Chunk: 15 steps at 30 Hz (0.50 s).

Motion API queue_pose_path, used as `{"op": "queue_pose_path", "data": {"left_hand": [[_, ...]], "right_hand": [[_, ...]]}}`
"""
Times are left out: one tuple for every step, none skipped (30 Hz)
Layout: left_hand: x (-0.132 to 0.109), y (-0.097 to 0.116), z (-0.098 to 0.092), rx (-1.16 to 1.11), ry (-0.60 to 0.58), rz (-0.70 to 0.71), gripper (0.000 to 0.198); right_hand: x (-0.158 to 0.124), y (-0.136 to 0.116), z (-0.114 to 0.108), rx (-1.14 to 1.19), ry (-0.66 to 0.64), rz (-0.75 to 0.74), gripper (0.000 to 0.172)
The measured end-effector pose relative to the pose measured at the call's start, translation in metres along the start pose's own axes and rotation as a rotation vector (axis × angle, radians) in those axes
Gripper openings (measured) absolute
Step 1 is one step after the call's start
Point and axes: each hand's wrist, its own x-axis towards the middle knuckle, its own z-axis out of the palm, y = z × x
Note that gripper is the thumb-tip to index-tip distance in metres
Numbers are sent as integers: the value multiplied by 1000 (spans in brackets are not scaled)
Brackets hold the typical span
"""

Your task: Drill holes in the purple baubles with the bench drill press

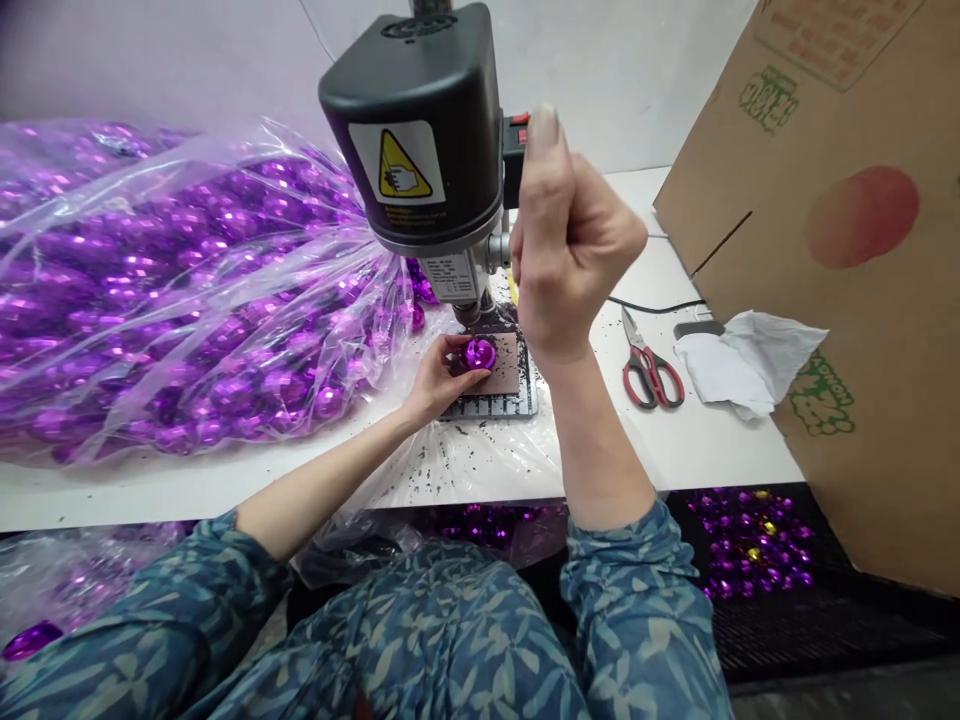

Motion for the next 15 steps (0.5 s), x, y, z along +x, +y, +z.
{"op": "queue_pose_path", "data": {"left_hand": [[-7,6,-3,33,31,-7,49],[-18,12,-8,67,47,-5,47],[-31,18,-13,93,33,13,46],[-48,24,-19,112,-27,53,44],[-66,28,-25,125,-132,123,43],[-86,30,-30,148,-282,224,41],[-106,31,-35,206,-467,345,41],[-125,29,-38,315,-639,464,42],[-142,25,-41,451,-783,578,42],[-157,20,-43,591,-886,676,42],[-169,15,-45,719,-944,750,43],[-178,10,-45,812,-969,798,45],[-184,6,-46,858,-978,825,49],[-186,3,-46,860,-981,841,51],[-184,1,-47,828,-968,845,52]], "right_hand": [[6,0,5,-26,-10,19,69],[11,0,8,-62,-23,28,70],[14,1,9,-91,-43,33,70],[16,2,10,-104,-55,36,70],[16,3,9,-104,-61,34,70],[15,3,8,-95,-61,34,69],[14,3,7,-81,-55,36,68],[13,2,7,-69,-49,35,67],[13,2,6,-61,-46,34,66],[12,2,5,-51,-44,27,65],[12,2,5,-38,-43,18,65],[13,2,5,-23,-44,9,65],[13,3,5,-11,-48,0,64],[13,5,4,-1,-54,-8,64],[14,6,4,11,-59,-13,63]]}}
